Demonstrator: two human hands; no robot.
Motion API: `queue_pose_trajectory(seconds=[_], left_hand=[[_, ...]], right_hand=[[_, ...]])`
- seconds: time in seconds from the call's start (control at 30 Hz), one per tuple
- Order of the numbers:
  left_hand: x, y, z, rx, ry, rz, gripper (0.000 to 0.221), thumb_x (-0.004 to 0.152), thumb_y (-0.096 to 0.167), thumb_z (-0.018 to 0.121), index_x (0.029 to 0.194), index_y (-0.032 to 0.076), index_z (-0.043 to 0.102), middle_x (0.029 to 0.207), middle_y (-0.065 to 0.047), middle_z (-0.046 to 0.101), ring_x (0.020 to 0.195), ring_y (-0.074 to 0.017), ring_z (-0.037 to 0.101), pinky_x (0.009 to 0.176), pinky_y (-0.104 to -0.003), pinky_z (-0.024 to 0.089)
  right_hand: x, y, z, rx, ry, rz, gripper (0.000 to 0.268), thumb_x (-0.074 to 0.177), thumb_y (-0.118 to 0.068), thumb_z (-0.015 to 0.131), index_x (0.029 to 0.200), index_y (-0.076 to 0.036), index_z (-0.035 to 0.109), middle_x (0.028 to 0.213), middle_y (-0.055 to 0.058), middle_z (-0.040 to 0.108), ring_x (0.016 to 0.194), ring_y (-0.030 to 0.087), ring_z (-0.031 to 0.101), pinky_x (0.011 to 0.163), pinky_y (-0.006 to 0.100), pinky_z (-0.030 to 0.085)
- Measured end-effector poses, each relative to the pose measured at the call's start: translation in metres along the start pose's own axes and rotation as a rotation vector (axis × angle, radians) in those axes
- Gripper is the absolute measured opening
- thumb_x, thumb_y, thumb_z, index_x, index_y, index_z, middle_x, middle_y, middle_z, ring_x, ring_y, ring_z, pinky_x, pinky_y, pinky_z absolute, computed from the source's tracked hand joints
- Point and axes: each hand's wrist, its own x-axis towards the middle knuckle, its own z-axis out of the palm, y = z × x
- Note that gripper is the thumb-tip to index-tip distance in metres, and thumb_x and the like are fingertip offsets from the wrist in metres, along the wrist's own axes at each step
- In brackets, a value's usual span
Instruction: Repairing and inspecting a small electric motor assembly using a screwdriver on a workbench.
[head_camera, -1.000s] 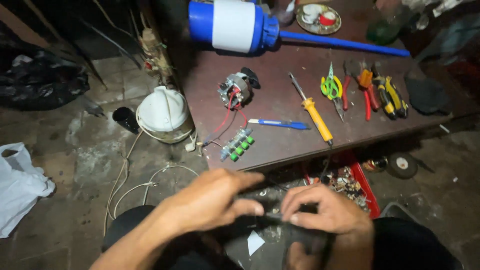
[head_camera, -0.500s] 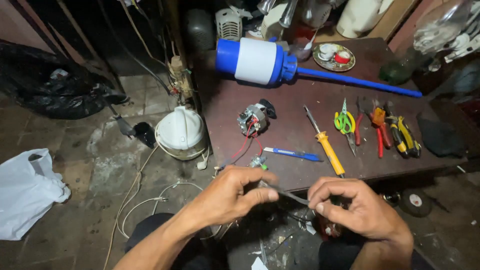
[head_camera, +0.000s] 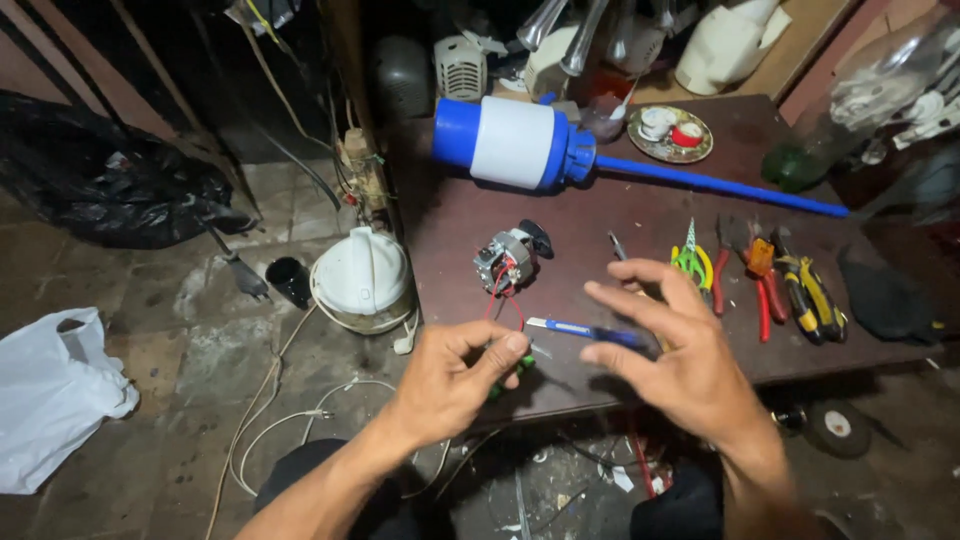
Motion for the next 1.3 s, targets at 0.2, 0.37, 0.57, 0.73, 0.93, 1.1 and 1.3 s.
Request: queue_pose_trajectory(seconds=[0.2, 0.37, 0.57, 0.73, 0.93, 1.1, 1.3], left_hand=[[-0.003, 0.000, 0.019, -0.049, 0.160, 0.043, 0.034, 0.095, 0.039, 0.059, 0.090, 0.011, 0.078, 0.060, 0.000, 0.069, 0.054, -0.0062, 0.057, 0.051, -0.026, 0.043], [-0.001, -0.003, 0.029, -0.028, 0.043, -0.073, 0.038, 0.096, 0.042, 0.057, 0.078, 0.013, 0.072, 0.058, 0.003, 0.067, 0.052, -0.0049, 0.053, 0.050, -0.025, 0.040], [0.002, 0.000, 0.030, -0.009, -0.048, 0.004, 0.046, 0.101, 0.040, 0.052, 0.069, 0.009, 0.066, 0.051, 0.002, 0.058, 0.048, -0.0074, 0.053, 0.050, -0.025, 0.042], [0.010, -0.003, 0.032, 0.188, -0.117, 0.183, 0.051, 0.105, 0.033, 0.052, 0.060, 0.012, 0.044, 0.054, 0.003, 0.037, 0.049, -0.0138, 0.034, 0.049, -0.033, 0.031], [0.058, -0.001, 0.014, 0.528, 0.113, 0.371, 0.031, 0.100, 0.030, 0.050, 0.090, 0.006, 0.067, 0.086, -0.011, 0.070, 0.079, -0.0311, 0.059, 0.073, -0.043, 0.043], [0.119, 0.019, -0.004, 0.811, -0.191, -0.422, 0.102, 0.076, 0.060, 0.077, 0.152, 0.011, 0.030, 0.151, -0.019, 0.042, 0.137, -0.0398, 0.043, 0.110, -0.055, 0.037], [0.134, 0.017, 0.002, 0.851, -0.191, -0.535, 0.055, 0.069, 0.038, 0.091, 0.103, 0.004, 0.065, 0.111, -0.016, 0.072, 0.100, -0.0368, 0.069, 0.083, -0.047, 0.055]], right_hand=[[-0.011, -0.011, 0.023, 0.405, 0.071, 0.436, 0.029, 0.073, -0.007, 0.082, 0.102, -0.005, 0.083, 0.101, 0.005, 0.084, 0.091, 0.009, 0.073, 0.083, 0.021, 0.055], [-0.018, 0.002, 0.022, 0.379, 0.127, 0.020, 0.025, 0.079, -0.012, 0.077, 0.103, -0.004, 0.077, 0.087, 0.007, 0.077, 0.078, 0.013, 0.070, 0.072, 0.023, 0.055], [-0.022, 0.017, 0.036, 0.696, 0.236, 0.067, 0.013, 0.086, -0.010, 0.072, 0.093, 0.001, 0.074, 0.079, 0.012, 0.067, 0.063, 0.017, 0.065, 0.061, 0.024, 0.056], [-0.026, 0.041, 0.055, 1.291, 0.206, 0.029, 0.017, 0.098, -0.005, 0.061, 0.110, -0.003, 0.074, 0.118, 0.020, 0.061, 0.114, 0.030, 0.058, 0.099, 0.039, 0.052], [-0.015, 0.030, 0.042, 1.152, 0.489, 0.280, 0.033, 0.089, -0.007, 0.070, 0.119, 0.000, 0.057, 0.078, 0.019, 0.068, 0.057, 0.019, 0.064, 0.059, 0.030, 0.057], [-0.009, 0.036, 0.048, 0.672, 0.376, 0.445, 0.031, 0.083, -0.007, 0.073, 0.113, 0.002, 0.072, 0.081, 0.018, 0.076, 0.069, 0.021, 0.075, 0.063, 0.031, 0.067], [-0.007, 0.029, 0.042, 0.600, 0.356, 0.494, 0.035, 0.083, -0.012, 0.075, 0.116, -0.001, 0.072, 0.081, 0.008, 0.068, 0.056, 0.010, 0.059, 0.043, 0.019, 0.049]])
